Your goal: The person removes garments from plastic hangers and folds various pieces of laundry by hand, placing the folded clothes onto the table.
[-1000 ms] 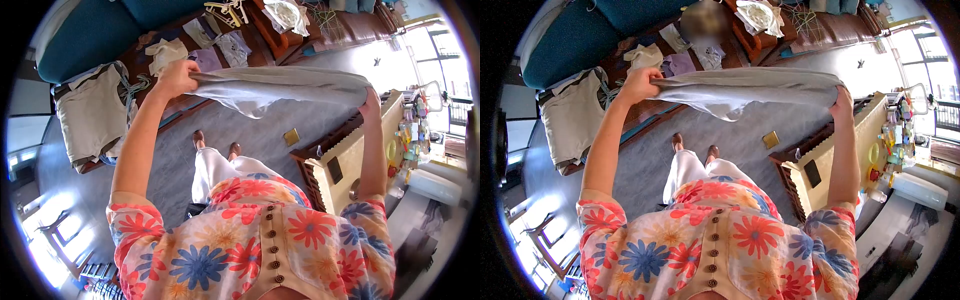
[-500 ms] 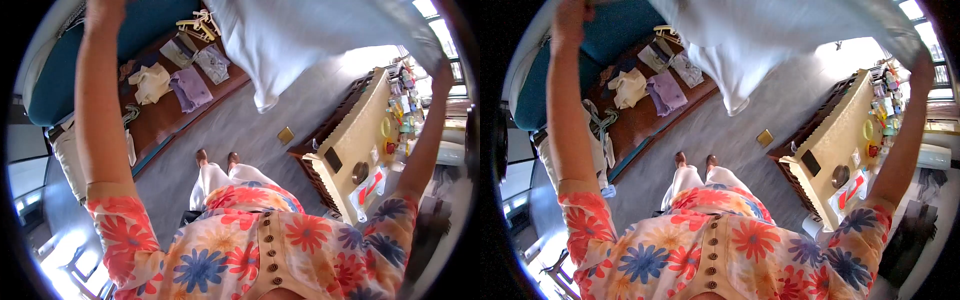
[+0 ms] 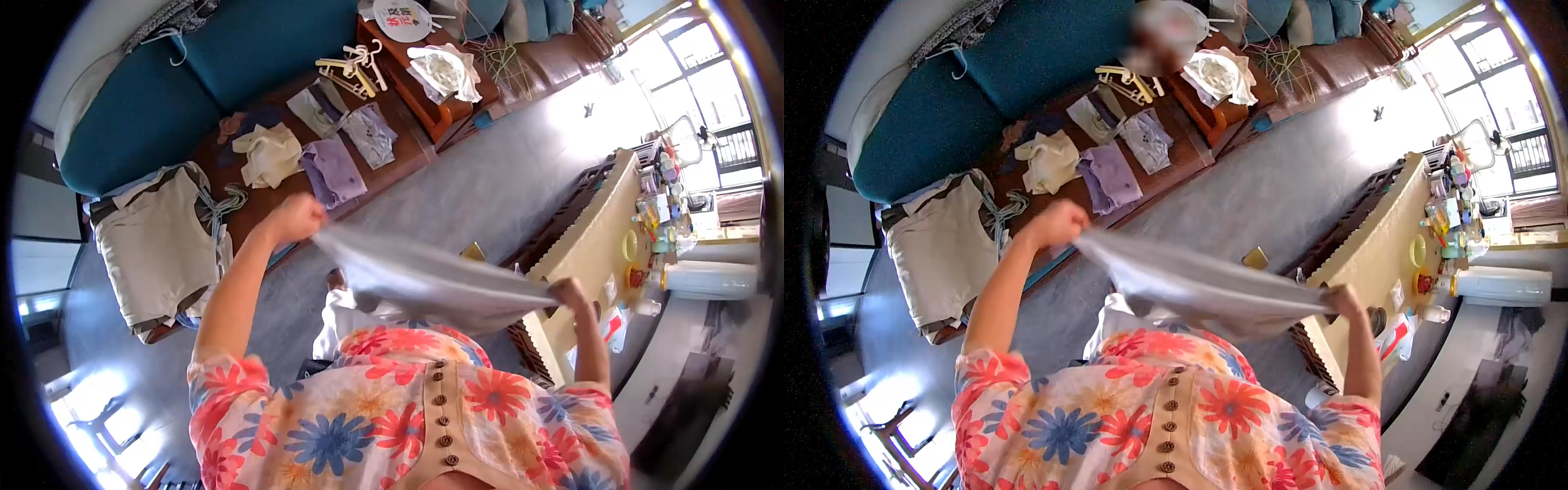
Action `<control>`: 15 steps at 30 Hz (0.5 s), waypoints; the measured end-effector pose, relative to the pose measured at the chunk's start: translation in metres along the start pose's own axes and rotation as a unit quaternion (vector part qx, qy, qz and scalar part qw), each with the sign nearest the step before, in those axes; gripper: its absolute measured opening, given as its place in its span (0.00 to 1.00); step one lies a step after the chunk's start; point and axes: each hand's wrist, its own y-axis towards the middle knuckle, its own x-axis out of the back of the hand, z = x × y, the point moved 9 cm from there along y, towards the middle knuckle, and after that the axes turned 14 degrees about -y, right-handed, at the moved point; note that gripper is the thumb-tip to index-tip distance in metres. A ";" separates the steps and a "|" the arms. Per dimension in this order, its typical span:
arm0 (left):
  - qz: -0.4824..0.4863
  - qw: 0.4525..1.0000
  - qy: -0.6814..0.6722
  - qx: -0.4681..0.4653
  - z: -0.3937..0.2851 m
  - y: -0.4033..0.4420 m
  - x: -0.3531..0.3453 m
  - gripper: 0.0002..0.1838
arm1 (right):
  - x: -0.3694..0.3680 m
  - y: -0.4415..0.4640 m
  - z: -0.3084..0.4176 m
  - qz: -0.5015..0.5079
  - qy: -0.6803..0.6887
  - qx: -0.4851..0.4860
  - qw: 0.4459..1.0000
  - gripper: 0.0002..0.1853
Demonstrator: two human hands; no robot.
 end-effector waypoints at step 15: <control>0.070 0.912 -0.348 -0.204 -0.213 0.040 -0.016 0.14 | -0.177 -0.057 0.384 0.054 -0.156 0.288 0.943 0.11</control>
